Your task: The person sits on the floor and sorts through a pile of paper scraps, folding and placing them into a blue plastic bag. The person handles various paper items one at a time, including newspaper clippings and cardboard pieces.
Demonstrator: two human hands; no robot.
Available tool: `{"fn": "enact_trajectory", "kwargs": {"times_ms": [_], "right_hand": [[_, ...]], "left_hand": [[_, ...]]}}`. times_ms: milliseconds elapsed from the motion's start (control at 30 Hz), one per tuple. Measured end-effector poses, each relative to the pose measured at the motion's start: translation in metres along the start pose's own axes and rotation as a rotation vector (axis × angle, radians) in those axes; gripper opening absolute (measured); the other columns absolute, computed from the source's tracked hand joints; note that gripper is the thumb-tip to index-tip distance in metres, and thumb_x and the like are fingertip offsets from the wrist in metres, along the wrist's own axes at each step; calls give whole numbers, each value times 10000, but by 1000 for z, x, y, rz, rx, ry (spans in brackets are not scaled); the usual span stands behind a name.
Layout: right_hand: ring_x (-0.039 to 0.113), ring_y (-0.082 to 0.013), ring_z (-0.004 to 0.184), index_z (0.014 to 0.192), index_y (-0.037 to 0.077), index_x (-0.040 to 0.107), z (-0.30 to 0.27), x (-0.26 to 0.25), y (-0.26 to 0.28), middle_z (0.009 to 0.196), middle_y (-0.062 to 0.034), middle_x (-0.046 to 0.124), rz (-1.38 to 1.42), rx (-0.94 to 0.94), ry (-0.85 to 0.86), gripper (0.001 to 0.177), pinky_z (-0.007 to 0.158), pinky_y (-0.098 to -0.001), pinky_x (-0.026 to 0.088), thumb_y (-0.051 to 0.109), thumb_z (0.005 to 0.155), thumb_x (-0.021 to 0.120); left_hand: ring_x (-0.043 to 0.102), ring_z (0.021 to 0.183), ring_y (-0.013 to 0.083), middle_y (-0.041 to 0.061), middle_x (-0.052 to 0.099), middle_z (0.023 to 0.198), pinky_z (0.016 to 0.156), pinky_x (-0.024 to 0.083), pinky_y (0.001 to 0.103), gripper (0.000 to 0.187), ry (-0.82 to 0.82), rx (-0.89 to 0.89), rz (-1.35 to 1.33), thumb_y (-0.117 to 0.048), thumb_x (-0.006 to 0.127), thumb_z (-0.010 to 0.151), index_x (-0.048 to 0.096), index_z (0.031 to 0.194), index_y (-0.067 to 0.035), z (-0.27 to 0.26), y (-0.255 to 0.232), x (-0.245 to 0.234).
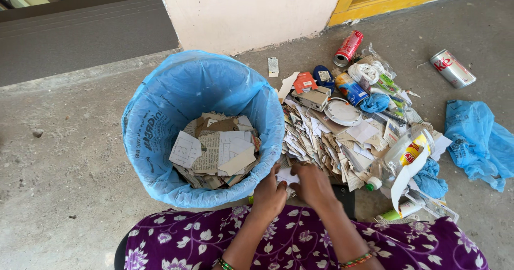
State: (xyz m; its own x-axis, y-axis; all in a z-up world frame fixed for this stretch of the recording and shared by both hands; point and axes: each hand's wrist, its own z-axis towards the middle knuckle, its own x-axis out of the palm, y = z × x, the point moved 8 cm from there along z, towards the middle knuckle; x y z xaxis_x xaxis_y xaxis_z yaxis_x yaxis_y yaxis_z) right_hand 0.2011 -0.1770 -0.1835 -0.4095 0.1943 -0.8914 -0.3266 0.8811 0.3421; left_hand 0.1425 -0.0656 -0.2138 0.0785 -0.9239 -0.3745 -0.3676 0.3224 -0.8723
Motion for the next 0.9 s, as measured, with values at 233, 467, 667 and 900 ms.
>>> {"fn": "enact_trajectory", "kwargs": {"times_ms": [233,467,667,900], "right_hand": [[660,-327,1128,1129,73,662,19,44,10,1126,-167,683,-224,-32,-98,390,717,-427,623,34,764,793],[695,-330,1033,973,57,699,16,31,8,1021,-170,699,-165,-57,-181,282,750,-449,607,121,728,821],[718,-341,879,921,141,778,5,0,2,976,-147,730,-15,-10,-232,122,729,-475,583,131,802,757],[718,-235,590,960,126,767,3,-24,-19,749,-110,765,91,106,-141,155,550,-411,558,40,892,657]], "left_hand": [[490,1386,339,186,452,1520,1160,386,438,592,55,-131,-79,-81,554,916,402,1487,-64,11,30,19],[491,1407,320,205,495,1490,1188,359,420,610,-4,-49,-118,-22,552,875,416,1470,-12,17,33,15],[484,1404,295,167,518,1462,1184,361,411,624,2,-56,-57,-21,557,836,448,1450,-45,16,34,15],[499,1384,299,130,495,1497,1174,387,430,737,26,-18,-89,16,541,786,398,1499,-102,17,29,15]]}}
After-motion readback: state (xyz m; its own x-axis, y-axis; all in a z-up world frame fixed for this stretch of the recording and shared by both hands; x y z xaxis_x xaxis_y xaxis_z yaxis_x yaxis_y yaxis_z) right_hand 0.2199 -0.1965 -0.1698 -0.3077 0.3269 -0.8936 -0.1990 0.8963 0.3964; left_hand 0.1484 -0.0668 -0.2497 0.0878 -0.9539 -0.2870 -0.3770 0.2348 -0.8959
